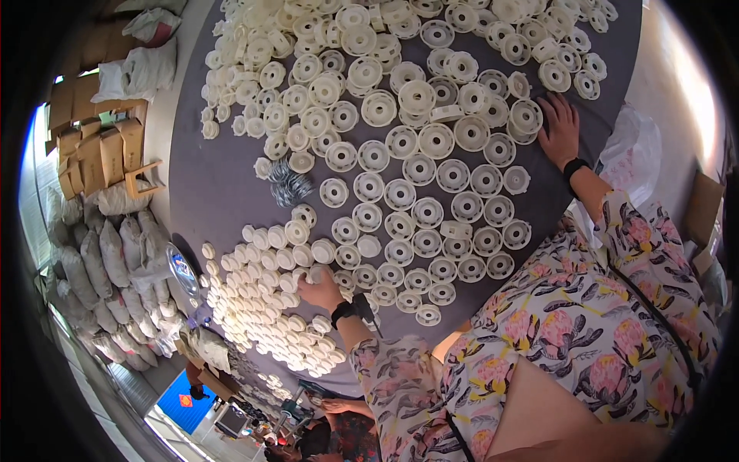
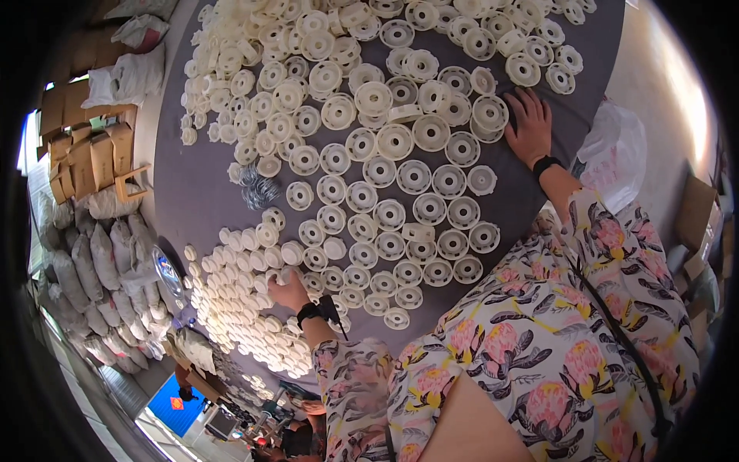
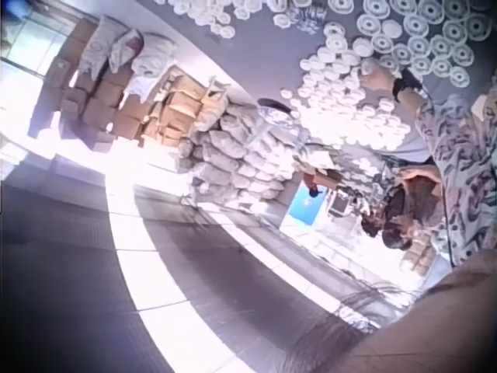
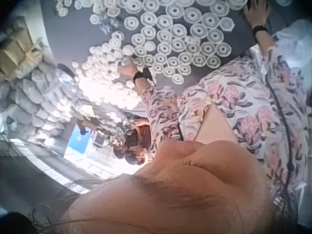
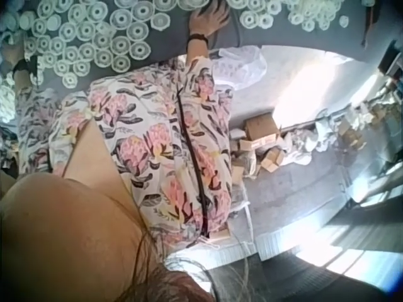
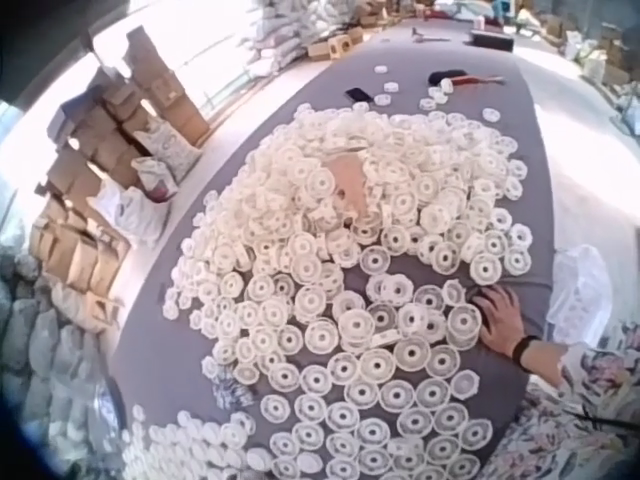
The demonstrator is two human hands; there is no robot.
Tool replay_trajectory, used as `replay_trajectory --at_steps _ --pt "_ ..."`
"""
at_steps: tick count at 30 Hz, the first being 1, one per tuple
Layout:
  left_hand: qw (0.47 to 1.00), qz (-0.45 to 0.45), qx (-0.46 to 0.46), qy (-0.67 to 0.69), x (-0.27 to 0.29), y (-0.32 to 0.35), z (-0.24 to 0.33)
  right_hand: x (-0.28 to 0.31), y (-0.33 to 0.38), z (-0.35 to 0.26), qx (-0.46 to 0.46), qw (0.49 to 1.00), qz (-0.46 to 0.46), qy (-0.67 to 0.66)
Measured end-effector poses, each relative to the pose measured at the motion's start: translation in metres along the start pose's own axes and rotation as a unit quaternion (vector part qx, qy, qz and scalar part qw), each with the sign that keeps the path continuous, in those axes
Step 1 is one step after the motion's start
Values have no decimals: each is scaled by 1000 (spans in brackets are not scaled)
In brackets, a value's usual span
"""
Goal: Assembling small white plastic components by inserting metal springs.
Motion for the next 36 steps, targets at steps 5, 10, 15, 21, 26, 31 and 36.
replay_trajectory --at_steps 5,10,15,21,26,31,36 --pt "968 5 -199 153 -27 -36 72 4 1 3 -9 1000 -2 3" --pt "961 3 -268 -69 -60 -68 111 1 0 1 -10 1000 -8 11" --pt "959 -128 -238 -81 -65 -66 120 1 1 2 -11 1000 -11 0" --pt "965 -171 -198 -4 -56 -69 93 -1 0 0 -13 1000 -14 1" --pt "930 -105 51 347 4 -32 48 -9 5 3 -12 1000 -20 -1" --pt "801 -85 248 538 21 64 -88 -3 3 6 -10 1000 -10 19" --pt "790 -75 332 510 23 140 -164 -8 5 10 3 999 6 34"
Point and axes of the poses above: each hand's wrist, its own y-axis away from the middle knuckle, its own x-axis out of the back of the hand, z = x × y, the point moved 8 cm from there along -y, towards the middle knuckle, and after that the axes turned 4 degrees about z, right-handed, at the moved point
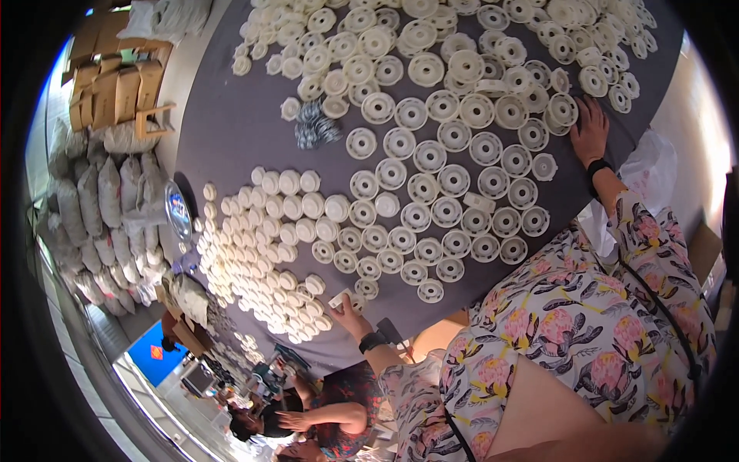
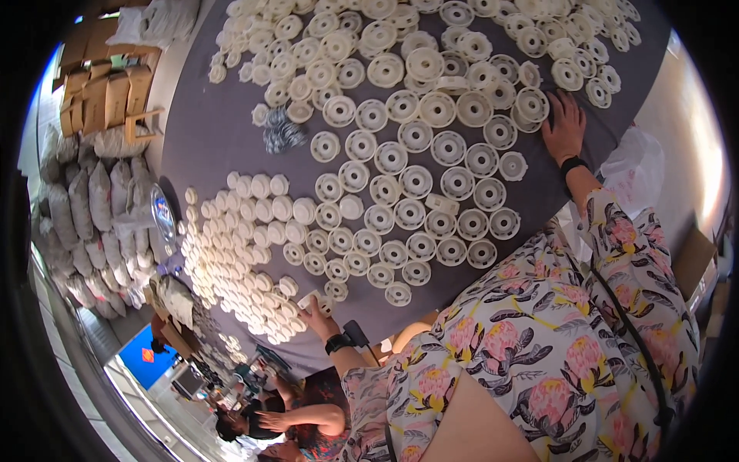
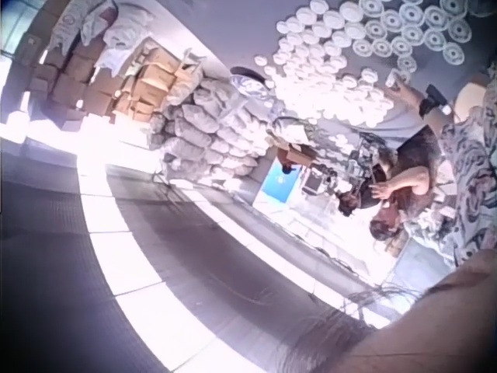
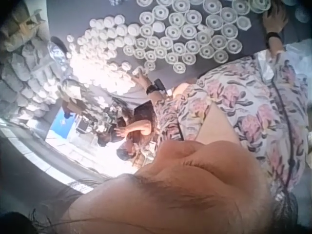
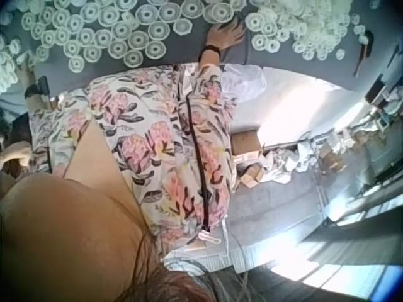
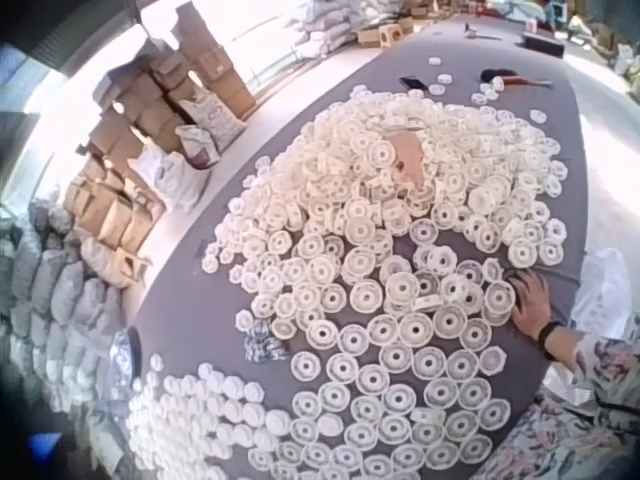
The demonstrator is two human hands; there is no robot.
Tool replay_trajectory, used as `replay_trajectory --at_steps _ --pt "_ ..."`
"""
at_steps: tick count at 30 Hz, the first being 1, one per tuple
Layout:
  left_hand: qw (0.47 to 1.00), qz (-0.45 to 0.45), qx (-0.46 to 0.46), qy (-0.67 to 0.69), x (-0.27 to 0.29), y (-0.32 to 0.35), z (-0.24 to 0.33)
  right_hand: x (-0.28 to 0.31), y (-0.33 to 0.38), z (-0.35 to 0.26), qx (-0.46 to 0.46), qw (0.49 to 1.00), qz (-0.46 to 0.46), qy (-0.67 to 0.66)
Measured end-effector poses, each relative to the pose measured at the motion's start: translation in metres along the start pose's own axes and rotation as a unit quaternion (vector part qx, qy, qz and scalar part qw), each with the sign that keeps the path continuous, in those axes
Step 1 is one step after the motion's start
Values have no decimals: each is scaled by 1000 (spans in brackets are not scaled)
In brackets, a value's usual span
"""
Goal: Assembling small white plastic components by inserting metal springs.
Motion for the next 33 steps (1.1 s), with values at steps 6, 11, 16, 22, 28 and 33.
replay_trajectory --at_steps 6,11,16,22,28,33 --pt "963 69 -107 -239 29 -30 -12 -9 0 0 23 1000 12 -4" --pt "836 -71 -113 -532 23 -7 -16 -9 2 5 29 999 23 4" --pt "836 11 -177 -518 -2 62 -12 -11 0 0 33 999 27 0" --pt "987 -48 -72 -137 -24 87 -36 -11 2 1 35 999 35 -7" --pt "911 26 -138 -387 -22 71 -27 -6 2 2 23 999 32 -1" --pt "843 53 -342 -412 -44 -16 26 -3 2 1 21 999 30 -14"
Point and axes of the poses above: each hand's wrist, its own y-axis away from the middle knuckle, its own x-axis out of the back of the hand, z = x × y, the point moved 8 cm from there along -y, towards the middle knuckle, and after that the axes turned 4 degrees about z, right-handed, at the moved point
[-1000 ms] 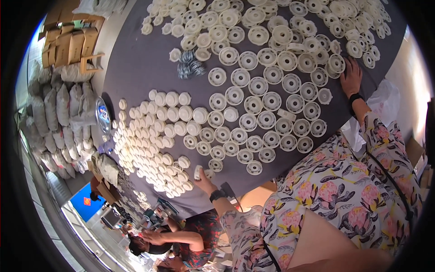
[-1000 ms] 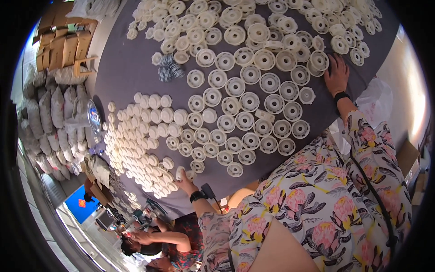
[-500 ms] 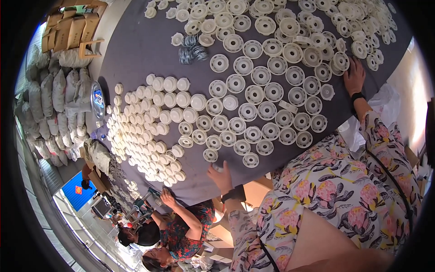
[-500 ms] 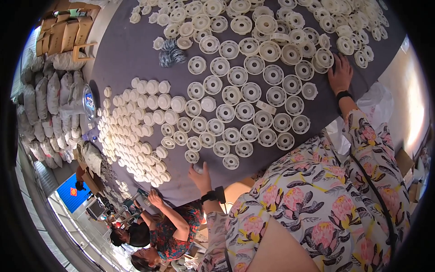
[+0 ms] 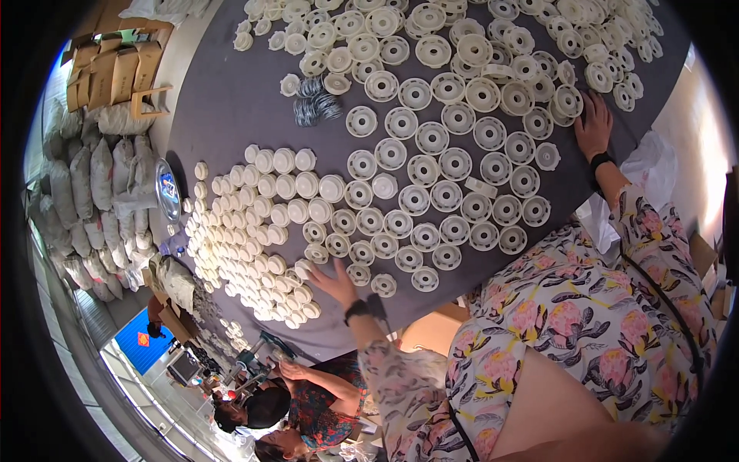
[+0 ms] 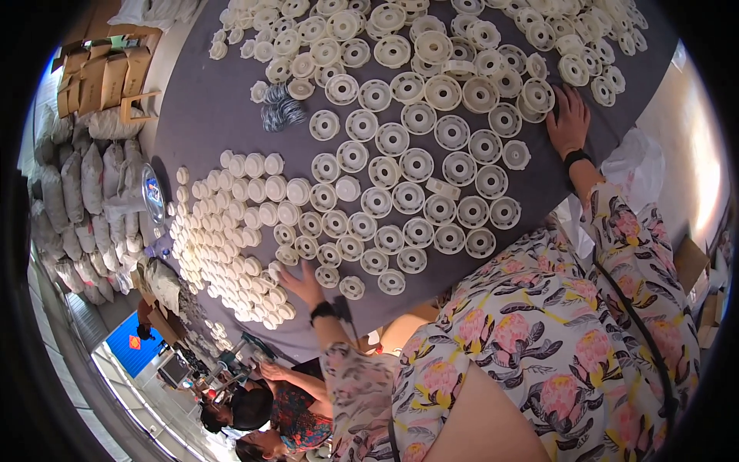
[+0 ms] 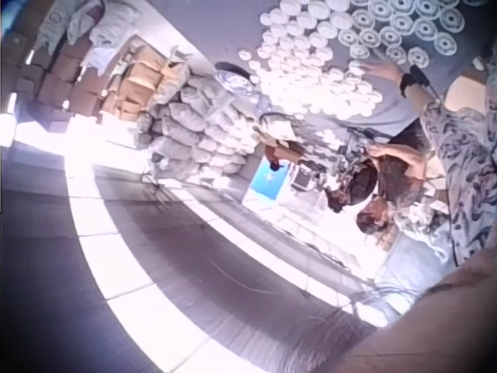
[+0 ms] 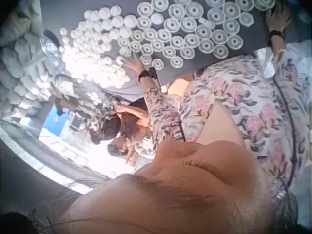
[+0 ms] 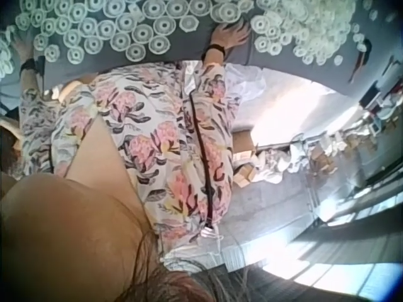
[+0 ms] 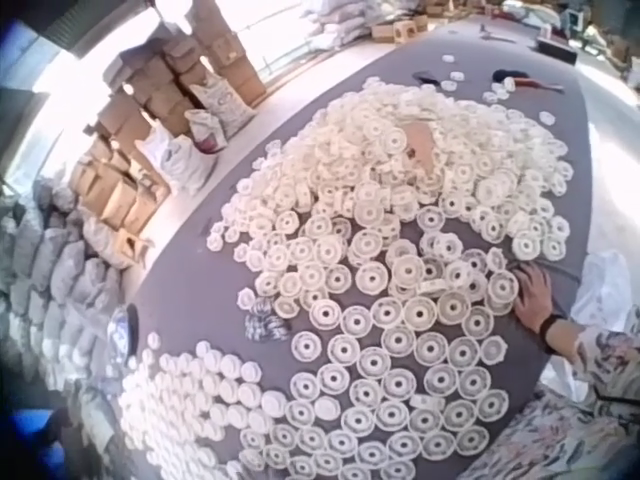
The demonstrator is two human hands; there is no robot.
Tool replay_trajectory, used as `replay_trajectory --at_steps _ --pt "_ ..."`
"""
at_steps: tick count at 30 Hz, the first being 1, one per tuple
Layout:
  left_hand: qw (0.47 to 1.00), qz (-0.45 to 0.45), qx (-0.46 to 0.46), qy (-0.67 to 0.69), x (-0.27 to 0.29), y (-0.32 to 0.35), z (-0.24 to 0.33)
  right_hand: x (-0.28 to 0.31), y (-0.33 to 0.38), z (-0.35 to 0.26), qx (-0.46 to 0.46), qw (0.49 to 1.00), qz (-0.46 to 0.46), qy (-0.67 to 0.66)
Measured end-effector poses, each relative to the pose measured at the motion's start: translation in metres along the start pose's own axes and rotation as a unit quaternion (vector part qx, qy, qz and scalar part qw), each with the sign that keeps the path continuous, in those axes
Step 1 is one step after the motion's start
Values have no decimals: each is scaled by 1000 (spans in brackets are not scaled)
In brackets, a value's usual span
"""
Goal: Assembling small white plastic components by inserting metal springs.
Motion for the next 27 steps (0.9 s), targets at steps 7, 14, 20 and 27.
replay_trajectory --at_steps 7,14,20,27 --pt "983 -138 110 46 -27 -52 -20 -3 1 6 -8 1000 -17 24" --pt "981 -110 121 101 -16 34 -40 -7 0 -6 -12 1000 -13 0" --pt "995 -80 46 29 2 130 12 -2 1 6 -16 1000 -11 1" --pt "988 -130 17 -79 -32 179 67 -2 -1 -2 -10 999 -18 -29"
Point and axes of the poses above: each hand's wrist, its own y-axis away from the middle knuckle, its own x-axis out of the back of the hand, z = x × y, the point moved 8 cm from there along -y, towards the middle knuckle, and after that the axes turned 4 degrees about z, right-handed, at the moved point
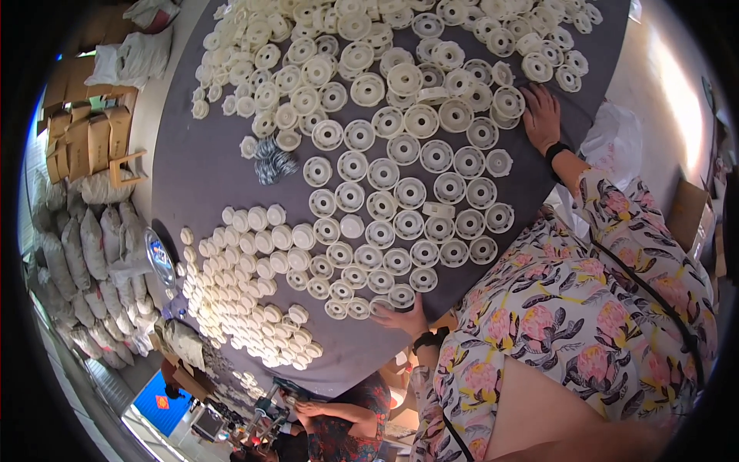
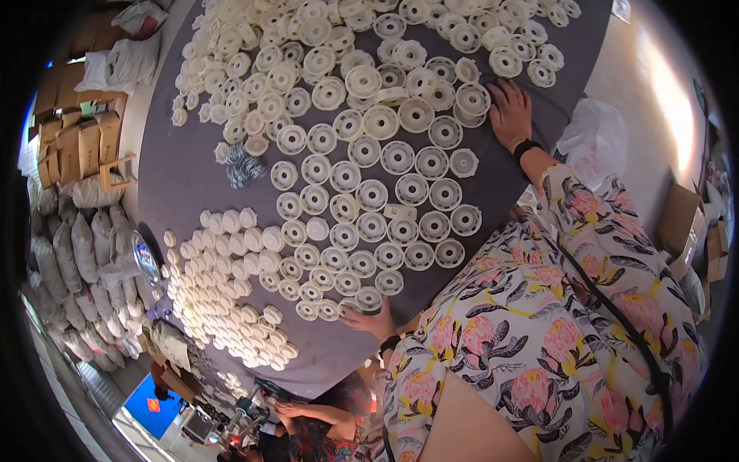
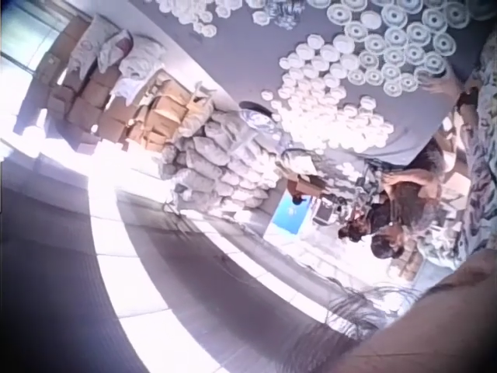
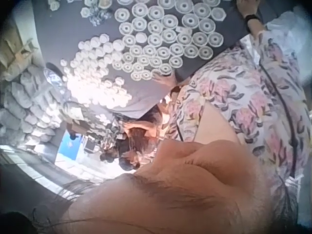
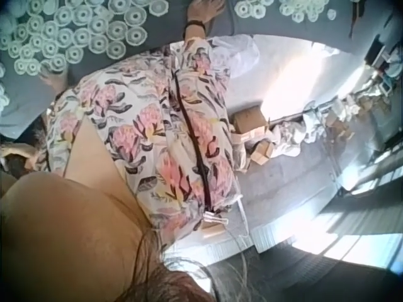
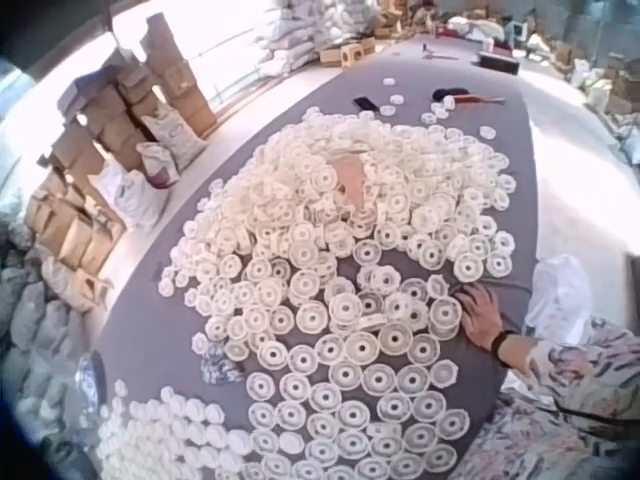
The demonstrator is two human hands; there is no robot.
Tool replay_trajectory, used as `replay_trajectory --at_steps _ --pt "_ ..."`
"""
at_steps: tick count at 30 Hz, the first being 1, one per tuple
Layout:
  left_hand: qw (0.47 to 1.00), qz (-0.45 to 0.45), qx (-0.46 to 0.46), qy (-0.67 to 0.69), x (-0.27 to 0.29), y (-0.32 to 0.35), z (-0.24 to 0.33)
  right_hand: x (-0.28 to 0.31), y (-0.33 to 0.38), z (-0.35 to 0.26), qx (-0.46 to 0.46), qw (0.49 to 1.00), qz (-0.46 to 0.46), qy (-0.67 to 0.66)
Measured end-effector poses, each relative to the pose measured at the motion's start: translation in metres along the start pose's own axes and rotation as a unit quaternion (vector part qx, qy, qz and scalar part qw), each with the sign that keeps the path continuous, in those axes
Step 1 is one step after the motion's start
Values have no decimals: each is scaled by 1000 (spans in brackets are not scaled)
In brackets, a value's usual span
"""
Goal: Assembling small white plastic components by inserting metal springs.
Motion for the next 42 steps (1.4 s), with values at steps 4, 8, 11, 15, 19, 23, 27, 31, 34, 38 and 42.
replay_trajectory --at_steps 4,8,11,15,19,23,27,31,34,38,42 --pt "999 -27 1 28 17 -7 18 10 14 9 -31 993 -25 -111" --pt "982 -28 -181 42 23 19 55 65 62 -52 136 952 -176 -211" --pt "914 -184 -358 48 -12 28 136 79 137 -88 316 839 -351 -270" --pt "846 -199 -496 10 -40 18 212 49 149 -149 428 792 -366 -236" --pt "822 -230 -521 29 -32 -8 230 38 117 -164 390 819 -337 -254" --pt "763 -212 -596 136 0 -30 265 55 97 -143 370 810 -303 -338" --pt "732 -176 -636 169 14 -57 314 64 73 -115 342 855 -265 -284" --pt "832 -72 -527 155 21 -113 377 70 -1 -86 200 959 -130 -153" --pt "841 -65 -524 119 -12 -133 410 48 -31 -71 109 976 -130 -139" --pt "853 -79 -501 124 -22 -141 415 29 -40 -66 113 958 -150 -219" --pt "877 -14 -444 186 2 -127 393 58 -42 -35 40 956 -57 -285"
Point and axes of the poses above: each hand's wrist, its own y-axis away from the middle knuckle, its own x-axis out of the back of the hand, z = x × y, the point moved 8 cm from there along -y, towards the middle knuckle, and after that the axes turned 4 degrees about z, right-handed, at the moved point
